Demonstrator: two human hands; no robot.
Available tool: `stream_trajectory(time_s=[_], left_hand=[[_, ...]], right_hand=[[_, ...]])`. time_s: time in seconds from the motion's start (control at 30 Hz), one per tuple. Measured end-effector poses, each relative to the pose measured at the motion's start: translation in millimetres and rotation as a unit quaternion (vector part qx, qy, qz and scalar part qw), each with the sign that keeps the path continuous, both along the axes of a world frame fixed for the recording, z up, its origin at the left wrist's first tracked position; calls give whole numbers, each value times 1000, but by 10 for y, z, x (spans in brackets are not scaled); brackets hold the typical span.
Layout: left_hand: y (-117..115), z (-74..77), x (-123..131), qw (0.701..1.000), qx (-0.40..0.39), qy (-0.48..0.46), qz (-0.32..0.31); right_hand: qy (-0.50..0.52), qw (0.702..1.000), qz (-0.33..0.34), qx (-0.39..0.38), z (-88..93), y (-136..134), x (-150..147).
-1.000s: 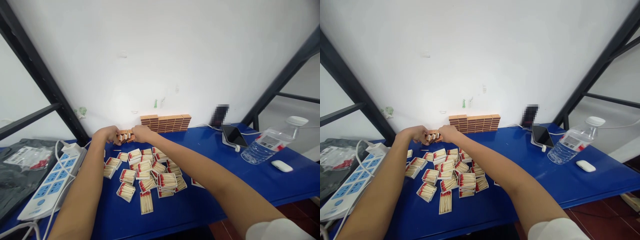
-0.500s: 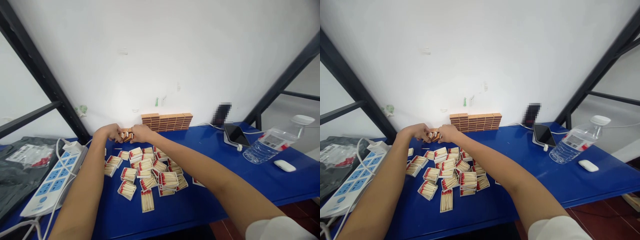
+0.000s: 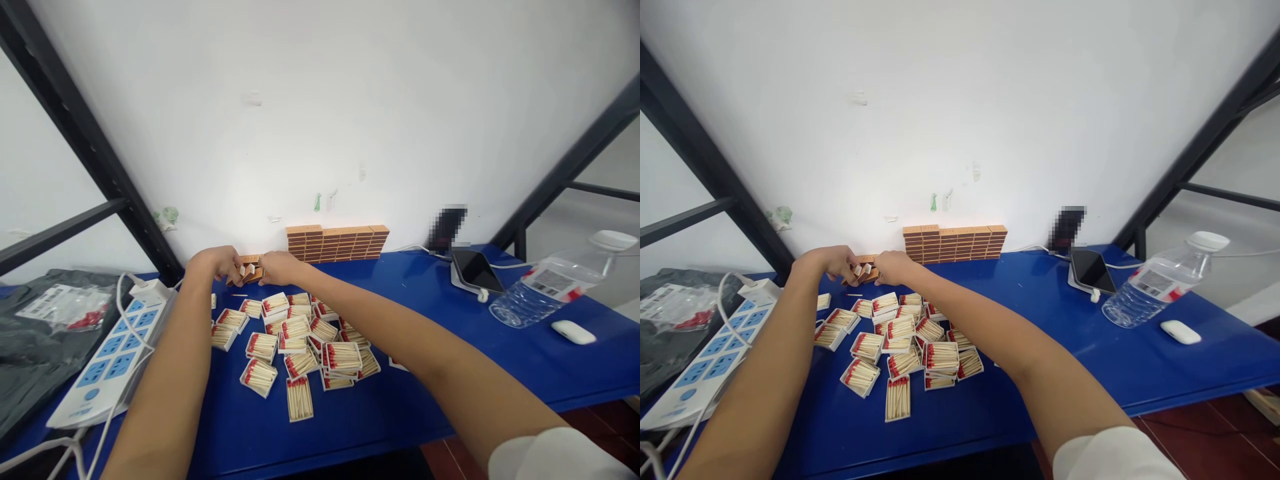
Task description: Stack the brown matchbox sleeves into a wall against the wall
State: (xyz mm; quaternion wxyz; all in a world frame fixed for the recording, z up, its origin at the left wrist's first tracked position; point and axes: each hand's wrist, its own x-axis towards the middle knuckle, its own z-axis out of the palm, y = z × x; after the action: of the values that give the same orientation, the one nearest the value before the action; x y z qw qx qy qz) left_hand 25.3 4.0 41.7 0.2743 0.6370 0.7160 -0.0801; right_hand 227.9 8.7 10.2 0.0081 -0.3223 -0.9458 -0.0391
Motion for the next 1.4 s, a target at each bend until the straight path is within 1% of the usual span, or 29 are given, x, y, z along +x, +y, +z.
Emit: stream_trajectory(time_s=[0.07, 0.13, 0.2, 0.23, 0.3, 0.37, 0.43, 0.47, 0.53, 0.57, 0.63, 0.7, 0.8, 0.9, 1.03, 1.23, 1.3, 1.4], left_hand=[[-6, 3, -3, 1000, -6, -8, 1], [-26, 40, -10, 1000, -6, -16, 6], [-51, 101, -30, 1000, 0, -21, 5], [-61, 134, -45, 1000, 4, -21, 2], [-73, 194, -80, 1000, 9, -19, -6], [-79, 241, -109, 1000, 14, -18, -12], [-86, 276, -116, 1000, 21, -14, -11], [-92, 291, -109, 1000, 23, -13, -8], [-110, 318, -72, 1000, 26, -7, -1], [-120, 330, -45, 1000, 26, -3, 3], [-139, 346, 18, 1000, 25, 4, 3], [-149, 351, 82, 1000, 24, 9, -6], [-150, 345, 162, 999, 20, 21, -21], [-155, 352, 222, 999, 14, 28, -27], [-193, 403, 294, 999, 25, 35, -26], [-225, 452, 350, 999, 28, 25, -32], [-225, 456, 349, 999, 24, 22, -36], [-228, 467, 357, 998, 28, 31, -37]], right_hand=[[-1, 1000, 0, -16, 13, -4, 8], [4, 1000, -5, -21, 63, -36, 49], [18, 1000, -12, -17, 178, -105, 153], [31, 999, -15, -15, 264, -150, 237], [78, 997, -2, -17, 486, -234, 487], [139, 990, -2, -18, 733, -269, 834], [189, 980, -53, 18, 938, -212, 1231], [203, 974, -84, 48, 1006, -149, 1423], [174, 969, -154, 84, 1060, 19, 1739], [150, 969, -176, 89, 1050, 106, 1850], [105, 970, -202, 86, 984, 250, 1964], [74, 970, -216, 79, 898, 330, 1967], [58, 969, -224, 86, 799, 353, 1902], [64, 968, -221, 99, 749, 350, 1904], [80, 966, -222, 104, 701, 407, 2014], [113, 976, -153, 102, 621, 511, 2106], [122, 975, -152, 109, 592, 505, 2137], [141, 969, -167, 113, 540, 472, 2205]])
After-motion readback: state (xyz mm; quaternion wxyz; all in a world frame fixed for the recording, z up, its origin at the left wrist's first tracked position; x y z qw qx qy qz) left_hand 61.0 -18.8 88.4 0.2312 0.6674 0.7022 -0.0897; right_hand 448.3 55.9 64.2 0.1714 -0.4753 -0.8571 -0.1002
